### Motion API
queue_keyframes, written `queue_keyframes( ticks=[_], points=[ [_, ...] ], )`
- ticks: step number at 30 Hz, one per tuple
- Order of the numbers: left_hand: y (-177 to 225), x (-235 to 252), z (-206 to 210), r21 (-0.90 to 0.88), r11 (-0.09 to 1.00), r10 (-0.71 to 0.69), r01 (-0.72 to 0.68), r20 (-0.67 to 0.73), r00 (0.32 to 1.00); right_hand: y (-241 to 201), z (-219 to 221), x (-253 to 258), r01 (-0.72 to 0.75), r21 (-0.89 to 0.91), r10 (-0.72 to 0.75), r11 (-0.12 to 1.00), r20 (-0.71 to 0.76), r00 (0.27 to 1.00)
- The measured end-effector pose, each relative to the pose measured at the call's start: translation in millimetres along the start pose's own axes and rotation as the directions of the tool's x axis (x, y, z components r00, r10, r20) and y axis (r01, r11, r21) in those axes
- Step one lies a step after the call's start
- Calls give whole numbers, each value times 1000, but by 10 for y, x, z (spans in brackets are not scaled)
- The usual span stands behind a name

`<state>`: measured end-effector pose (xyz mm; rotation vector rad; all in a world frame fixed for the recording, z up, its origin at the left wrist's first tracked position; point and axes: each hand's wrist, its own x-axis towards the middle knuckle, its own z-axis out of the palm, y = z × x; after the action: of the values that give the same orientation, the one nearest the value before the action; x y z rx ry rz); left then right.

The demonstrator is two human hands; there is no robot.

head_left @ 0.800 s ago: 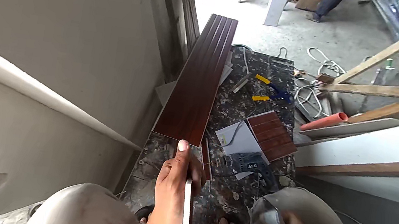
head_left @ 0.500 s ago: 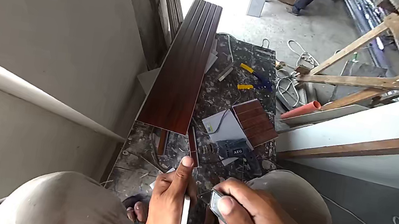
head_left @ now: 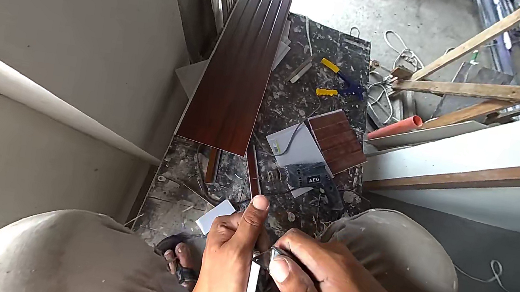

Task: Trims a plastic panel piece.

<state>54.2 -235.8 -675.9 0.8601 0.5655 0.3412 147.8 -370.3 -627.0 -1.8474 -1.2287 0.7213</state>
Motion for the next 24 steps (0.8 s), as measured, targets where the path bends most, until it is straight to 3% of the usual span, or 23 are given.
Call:
queue_keyframes(
  ticks=[6, 10, 19, 24],
  points=[
    [-9, 12, -114, 262, 961, -76, 85, -44, 996, 96, 144, -14, -40, -2, 40, 999, -29, 999],
    [-53, -50, -147, 200, 972, -113, 121, -52, 992, 88, 244, -65, -52, -43, 50, 998, -51, 997],
    [-103, -168, -231, 157, 967, -160, 202, -247, 956, 69, 354, -27, -143, -24, 144, 989, 52, 988],
    [-173, -122, -252, 160, 969, -145, 186, -239, 960, 75, 398, -24, -139, -88, 146, 986, 79, 986]
  ],
)
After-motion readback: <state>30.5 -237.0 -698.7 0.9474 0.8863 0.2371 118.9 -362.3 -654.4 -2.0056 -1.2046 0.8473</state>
